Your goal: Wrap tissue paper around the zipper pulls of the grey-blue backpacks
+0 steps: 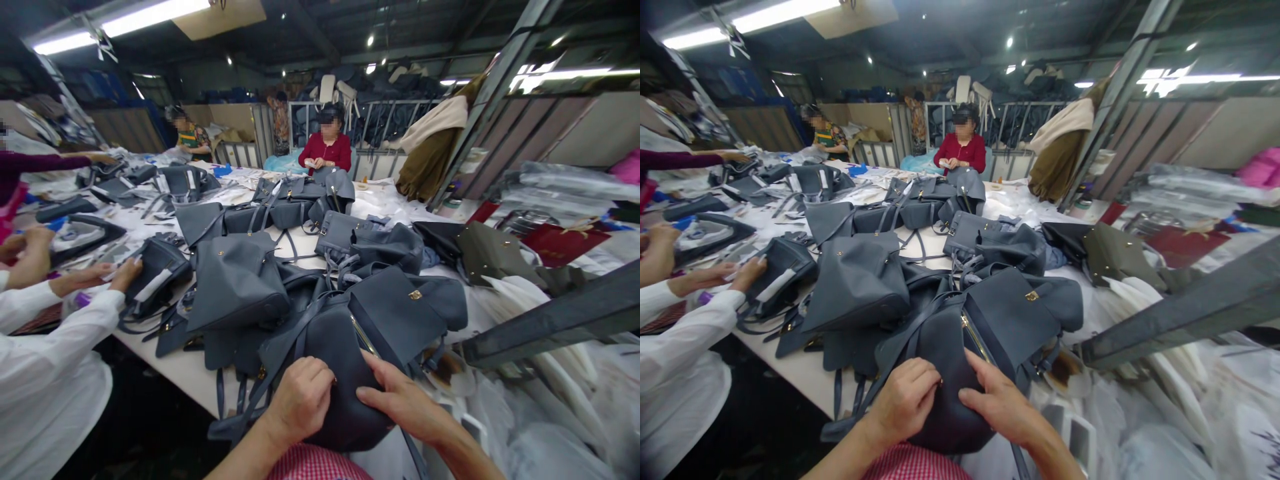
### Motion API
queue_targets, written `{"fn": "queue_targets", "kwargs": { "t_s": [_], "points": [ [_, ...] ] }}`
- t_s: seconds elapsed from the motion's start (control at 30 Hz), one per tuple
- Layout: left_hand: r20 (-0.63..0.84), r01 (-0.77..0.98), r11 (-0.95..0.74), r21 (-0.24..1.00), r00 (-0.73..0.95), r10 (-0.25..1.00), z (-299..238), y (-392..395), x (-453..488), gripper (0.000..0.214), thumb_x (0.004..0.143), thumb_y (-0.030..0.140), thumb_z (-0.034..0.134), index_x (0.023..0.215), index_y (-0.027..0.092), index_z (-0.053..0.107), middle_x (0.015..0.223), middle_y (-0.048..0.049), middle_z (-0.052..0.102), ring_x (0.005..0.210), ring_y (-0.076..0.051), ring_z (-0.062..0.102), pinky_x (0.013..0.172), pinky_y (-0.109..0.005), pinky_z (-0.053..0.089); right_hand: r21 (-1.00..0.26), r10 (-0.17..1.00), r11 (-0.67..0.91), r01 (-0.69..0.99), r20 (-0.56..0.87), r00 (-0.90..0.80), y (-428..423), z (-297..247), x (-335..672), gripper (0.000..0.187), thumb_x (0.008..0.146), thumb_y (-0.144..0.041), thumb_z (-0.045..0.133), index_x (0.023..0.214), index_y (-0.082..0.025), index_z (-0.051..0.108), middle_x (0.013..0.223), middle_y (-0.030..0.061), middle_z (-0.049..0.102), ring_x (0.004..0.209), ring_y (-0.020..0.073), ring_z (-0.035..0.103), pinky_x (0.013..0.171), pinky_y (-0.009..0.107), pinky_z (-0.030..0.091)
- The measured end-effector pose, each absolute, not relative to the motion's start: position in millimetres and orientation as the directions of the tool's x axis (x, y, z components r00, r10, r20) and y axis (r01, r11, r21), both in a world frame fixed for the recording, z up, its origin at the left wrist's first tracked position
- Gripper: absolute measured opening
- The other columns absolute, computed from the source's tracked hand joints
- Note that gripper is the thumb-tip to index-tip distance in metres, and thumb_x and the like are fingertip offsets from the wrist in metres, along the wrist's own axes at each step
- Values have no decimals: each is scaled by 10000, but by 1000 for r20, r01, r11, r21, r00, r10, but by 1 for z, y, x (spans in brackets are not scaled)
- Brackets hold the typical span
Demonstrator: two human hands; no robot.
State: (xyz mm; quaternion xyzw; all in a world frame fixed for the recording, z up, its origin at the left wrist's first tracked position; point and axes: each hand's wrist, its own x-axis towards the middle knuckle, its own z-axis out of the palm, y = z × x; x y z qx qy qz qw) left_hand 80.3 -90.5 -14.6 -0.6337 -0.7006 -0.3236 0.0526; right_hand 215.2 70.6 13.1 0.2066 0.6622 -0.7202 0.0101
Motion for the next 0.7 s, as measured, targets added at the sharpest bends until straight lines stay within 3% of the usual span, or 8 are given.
{"fn": "queue_targets", "kwargs": {
  "t_s": [0.37,0.47,0.53,0.6,0.7],
  "points": [
    [444,921,47,386,-230,866,-27,-87,86,213,873,92,417,743,192,552,701,-38,589,673,-177,551,644,-301,467,-954,218,-135,267,-291,-932,71,12,216,684,728,-135,617,1383,-272,475,1322,6,619,1205,253,553,1075,417,385],
    [414,836,106,539,-372,831,-22,-86,84,205,841,87,416,709,195,530,683,-29,574,658,-169,541,623,-288,448,-944,229,-176,281,-316,-921,71,10,217,684,717,-149,634,1370,-292,490,1297,8,637,1210,262,550,1044,418,420],
    [287,668,174,723,-521,804,-15,-87,81,197,838,108,409,709,193,532,694,-24,580,675,-161,555,645,-284,454,-932,225,-208,297,-341,-913,71,8,218,687,720,-171,644,1375,-300,481,1282,9,646,1198,261,561,1026,417,438],
    [21,377,255,890,-593,805,-10,-88,79,192,862,188,409,722,187,541,708,-18,586,670,-149,570,639,-275,474,-925,218,-229,303,-352,-910,71,7,218,683,724,-192,652,1376,-300,479,1266,8,656,1175,256,577,1016,411,447],
    [-379,-101,378,920,-474,795,-10,-88,80,249,842,395,480,750,172,544,661,13,554,543,-113,537,496,-228,455,-924,224,-222,312,-360,-906,70,8,217,675,722,-208,662,1370,-274,486,1251,27,664,1124,259,604,977,406,467]
  ]
}}
